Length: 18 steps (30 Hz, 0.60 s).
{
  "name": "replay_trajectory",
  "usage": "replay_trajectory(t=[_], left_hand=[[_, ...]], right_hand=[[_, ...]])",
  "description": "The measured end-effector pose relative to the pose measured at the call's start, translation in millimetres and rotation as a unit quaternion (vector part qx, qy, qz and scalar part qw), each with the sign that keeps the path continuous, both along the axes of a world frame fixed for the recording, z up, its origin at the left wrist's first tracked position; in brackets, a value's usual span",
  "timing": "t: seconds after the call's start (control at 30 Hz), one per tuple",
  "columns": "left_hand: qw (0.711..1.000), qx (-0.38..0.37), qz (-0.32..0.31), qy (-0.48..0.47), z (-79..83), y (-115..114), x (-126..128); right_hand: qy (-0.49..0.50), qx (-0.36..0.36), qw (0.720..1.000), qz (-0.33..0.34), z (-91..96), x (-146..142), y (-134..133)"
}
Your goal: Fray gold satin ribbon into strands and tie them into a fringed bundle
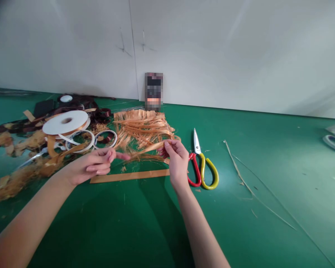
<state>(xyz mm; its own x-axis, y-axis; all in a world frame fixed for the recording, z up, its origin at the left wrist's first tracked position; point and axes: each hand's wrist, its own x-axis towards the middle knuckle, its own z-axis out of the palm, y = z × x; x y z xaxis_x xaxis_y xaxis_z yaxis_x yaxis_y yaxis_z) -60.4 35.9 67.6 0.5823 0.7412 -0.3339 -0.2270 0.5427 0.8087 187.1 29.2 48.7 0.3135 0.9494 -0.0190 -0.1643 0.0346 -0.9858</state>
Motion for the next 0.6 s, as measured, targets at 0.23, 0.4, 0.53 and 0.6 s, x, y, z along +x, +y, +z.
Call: replay_trajectory(t=[0.23, 0.4, 0.53, 0.6], left_hand=[[0.998, 0.018, -0.061, -0.018, 1.6, -1, -4], [0.992, 0.034, 0.085, -0.089, 1.6, 2, -6], [0.966, 0.092, 0.225, -0.09, 7.9, 8, -11], [0.949, 0.141, 0.274, -0.07, 10.8, 11, -16]], right_hand=[[-0.005, -0.002, 1.0, -0.009, -0.3, 0, 0], [0.003, -0.01, 0.999, -0.037, 0.3, 1, 1], [0.02, -0.02, 0.996, -0.088, -0.4, 8, 2], [0.026, -0.023, 0.994, -0.103, -2.0, 11, 3]])
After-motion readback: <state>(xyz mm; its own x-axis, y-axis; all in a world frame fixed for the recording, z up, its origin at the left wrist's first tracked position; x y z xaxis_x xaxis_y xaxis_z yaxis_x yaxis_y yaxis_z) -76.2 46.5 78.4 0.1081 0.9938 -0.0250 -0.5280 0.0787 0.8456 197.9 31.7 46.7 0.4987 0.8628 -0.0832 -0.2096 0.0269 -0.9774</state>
